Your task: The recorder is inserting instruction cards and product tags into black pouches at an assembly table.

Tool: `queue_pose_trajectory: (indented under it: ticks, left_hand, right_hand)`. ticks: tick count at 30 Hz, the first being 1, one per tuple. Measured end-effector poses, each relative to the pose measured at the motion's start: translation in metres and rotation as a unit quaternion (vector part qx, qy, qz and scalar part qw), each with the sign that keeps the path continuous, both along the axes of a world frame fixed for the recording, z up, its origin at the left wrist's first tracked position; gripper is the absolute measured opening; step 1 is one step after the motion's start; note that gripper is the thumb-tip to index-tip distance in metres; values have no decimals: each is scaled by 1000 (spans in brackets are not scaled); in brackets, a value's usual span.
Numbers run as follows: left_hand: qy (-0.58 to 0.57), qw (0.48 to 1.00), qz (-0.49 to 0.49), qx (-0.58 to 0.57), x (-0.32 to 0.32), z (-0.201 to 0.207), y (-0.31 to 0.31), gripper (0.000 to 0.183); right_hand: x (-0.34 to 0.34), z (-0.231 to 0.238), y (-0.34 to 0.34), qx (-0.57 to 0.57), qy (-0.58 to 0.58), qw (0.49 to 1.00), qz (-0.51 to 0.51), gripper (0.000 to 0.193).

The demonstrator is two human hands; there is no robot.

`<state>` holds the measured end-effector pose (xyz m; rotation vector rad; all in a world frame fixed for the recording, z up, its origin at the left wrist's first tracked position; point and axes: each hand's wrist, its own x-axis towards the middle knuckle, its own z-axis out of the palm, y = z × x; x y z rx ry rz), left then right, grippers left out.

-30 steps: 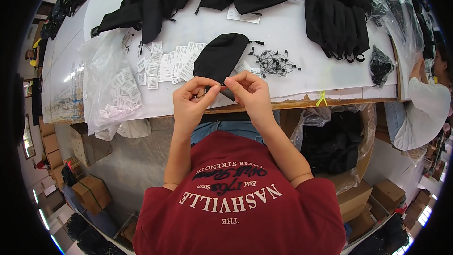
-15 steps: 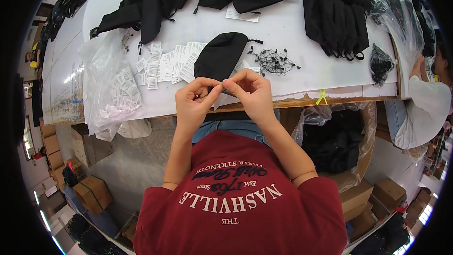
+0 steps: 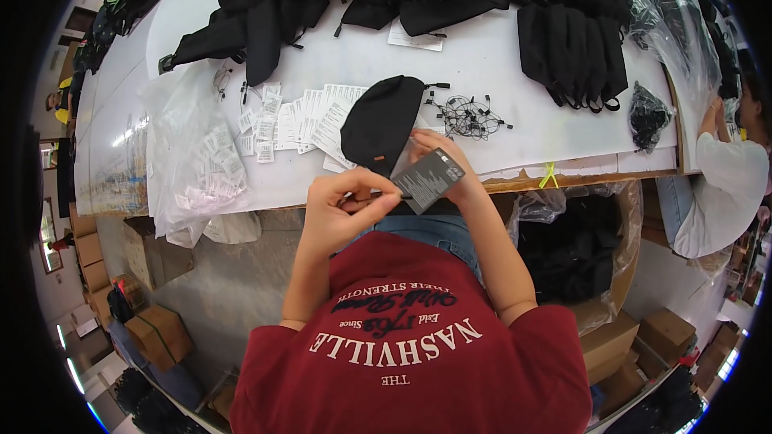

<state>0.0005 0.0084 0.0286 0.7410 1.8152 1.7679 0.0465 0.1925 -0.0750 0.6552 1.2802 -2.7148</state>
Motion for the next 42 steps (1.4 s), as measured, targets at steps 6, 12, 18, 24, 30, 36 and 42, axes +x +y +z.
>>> queue_pose_trajectory:
  ticks: [6,12,18,24,30,36,42]
  left_hand:
    - [24,996,-85,-8,5,4,1,9]
    - [342,936,50,-61,-23,3,2,27]
    - [490,858,29,-149,-21,-7,-10,30]
    - [508,842,9,-181,-24,-10,-17,22]
    - [502,850,-6,-162,-23,-12,-18,31]
    - [521,846,-9,-115,-27,-13,-21,31]
    - [494,862,28,-109,-30,-12,-26,26]
  right_hand:
    - [-13,-4,-18,-20,-70,997,3,17]
    - [-4,42,-6,284,91,953,45,11]
    - [3,107,-1,523,135,827,159,15]
    - [5,115,1,558,89,809,162,17]
    - [5,119,-1,548,83,807,203,18]
    - [9,120,-9,498,52,854,141,20]
    - [7,106,11,422,33,878,-224,25]
